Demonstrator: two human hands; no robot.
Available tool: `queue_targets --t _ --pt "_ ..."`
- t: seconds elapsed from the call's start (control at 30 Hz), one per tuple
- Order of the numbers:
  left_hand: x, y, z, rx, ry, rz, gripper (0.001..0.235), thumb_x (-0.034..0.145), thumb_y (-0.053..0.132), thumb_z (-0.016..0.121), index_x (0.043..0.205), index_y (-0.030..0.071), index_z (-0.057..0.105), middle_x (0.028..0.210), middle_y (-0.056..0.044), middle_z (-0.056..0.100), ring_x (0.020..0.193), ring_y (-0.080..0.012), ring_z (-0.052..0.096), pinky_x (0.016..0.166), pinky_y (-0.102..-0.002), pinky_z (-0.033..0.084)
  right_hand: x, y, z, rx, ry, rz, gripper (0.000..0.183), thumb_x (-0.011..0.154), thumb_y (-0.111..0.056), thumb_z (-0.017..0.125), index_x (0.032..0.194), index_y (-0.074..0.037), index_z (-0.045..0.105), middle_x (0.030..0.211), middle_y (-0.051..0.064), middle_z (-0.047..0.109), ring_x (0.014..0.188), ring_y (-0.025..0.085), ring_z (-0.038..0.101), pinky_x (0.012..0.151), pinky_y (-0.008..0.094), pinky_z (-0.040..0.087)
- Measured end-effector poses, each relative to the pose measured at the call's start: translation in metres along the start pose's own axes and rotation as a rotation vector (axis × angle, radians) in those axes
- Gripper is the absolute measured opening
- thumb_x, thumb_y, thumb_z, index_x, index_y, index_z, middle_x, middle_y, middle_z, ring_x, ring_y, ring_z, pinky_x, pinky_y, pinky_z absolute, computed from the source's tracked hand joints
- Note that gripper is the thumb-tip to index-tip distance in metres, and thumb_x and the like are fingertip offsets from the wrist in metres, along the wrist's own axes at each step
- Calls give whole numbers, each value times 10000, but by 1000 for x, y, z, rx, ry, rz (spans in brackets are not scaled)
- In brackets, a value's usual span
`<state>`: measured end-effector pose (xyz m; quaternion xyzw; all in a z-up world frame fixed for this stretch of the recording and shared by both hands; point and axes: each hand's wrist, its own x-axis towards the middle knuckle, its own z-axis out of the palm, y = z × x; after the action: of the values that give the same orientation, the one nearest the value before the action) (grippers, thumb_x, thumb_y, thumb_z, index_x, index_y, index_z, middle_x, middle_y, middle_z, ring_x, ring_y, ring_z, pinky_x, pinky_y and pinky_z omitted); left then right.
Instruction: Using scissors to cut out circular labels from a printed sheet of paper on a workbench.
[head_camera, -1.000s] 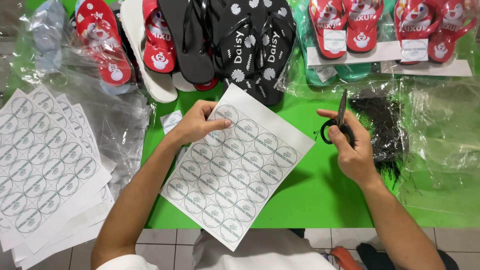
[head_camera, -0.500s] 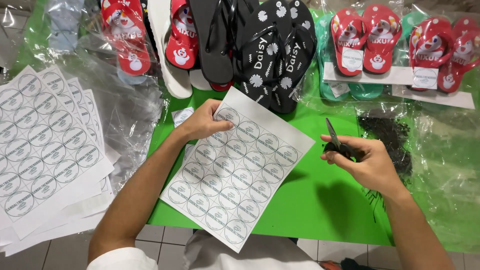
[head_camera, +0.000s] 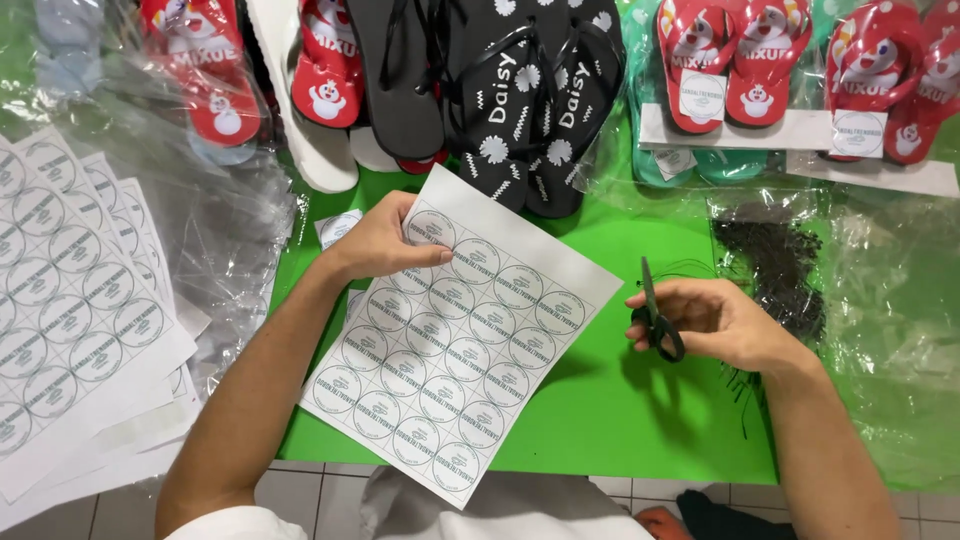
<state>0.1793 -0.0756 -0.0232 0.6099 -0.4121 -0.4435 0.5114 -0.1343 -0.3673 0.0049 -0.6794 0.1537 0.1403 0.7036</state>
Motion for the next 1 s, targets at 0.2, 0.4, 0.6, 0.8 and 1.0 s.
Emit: queue_targets --t 0.2,0.4,0.6,0.8,1.0 --pt "-1 -6 0 51 51 -44 260 787 205 808 969 33 739 802 27 688 623 -47 536 511 -183 420 2 15 -5 29 -62 -37 455 662 -34 906 1080 38 739 793 173 829 669 206 785 596 305 667" --pt "-1 -8 -2 39 83 -21 356 767 239 817 1034 19 732 971 -37 761 864 -124 695 720 -255 577 1 4 2 -340 -43 136 502 657 -370 874 1065 -92 784 852 49 809 695 165 732 659 291 599" --pt "0 -9 -3 5 61 -20 325 780 219 816 1022 20 734 953 -39 763 809 -111 685 661 -230 565 -1 -15 10 -349 -48 164 401 628 -157 952 998 -67 826 829 52 911 684 141 840 577 253 610" --pt "0 -16 -5 -43 31 12 219 817 184 803 954 33 721 786 33 668 631 -42 540 510 -186 440 1 6 5 -175 0 147 546 527 -171 991 997 24 794 765 139 833 672 217 811 702 294 683" --pt "5 7 -1 -154 51 76 126 747 46 800 816 26 697 676 -116 730 618 -100 633 544 -276 560 5 18 10 -275 55 -38 490 530 -301 1025 909 -50 842 561 128 807 463 202 687 390 265 348"
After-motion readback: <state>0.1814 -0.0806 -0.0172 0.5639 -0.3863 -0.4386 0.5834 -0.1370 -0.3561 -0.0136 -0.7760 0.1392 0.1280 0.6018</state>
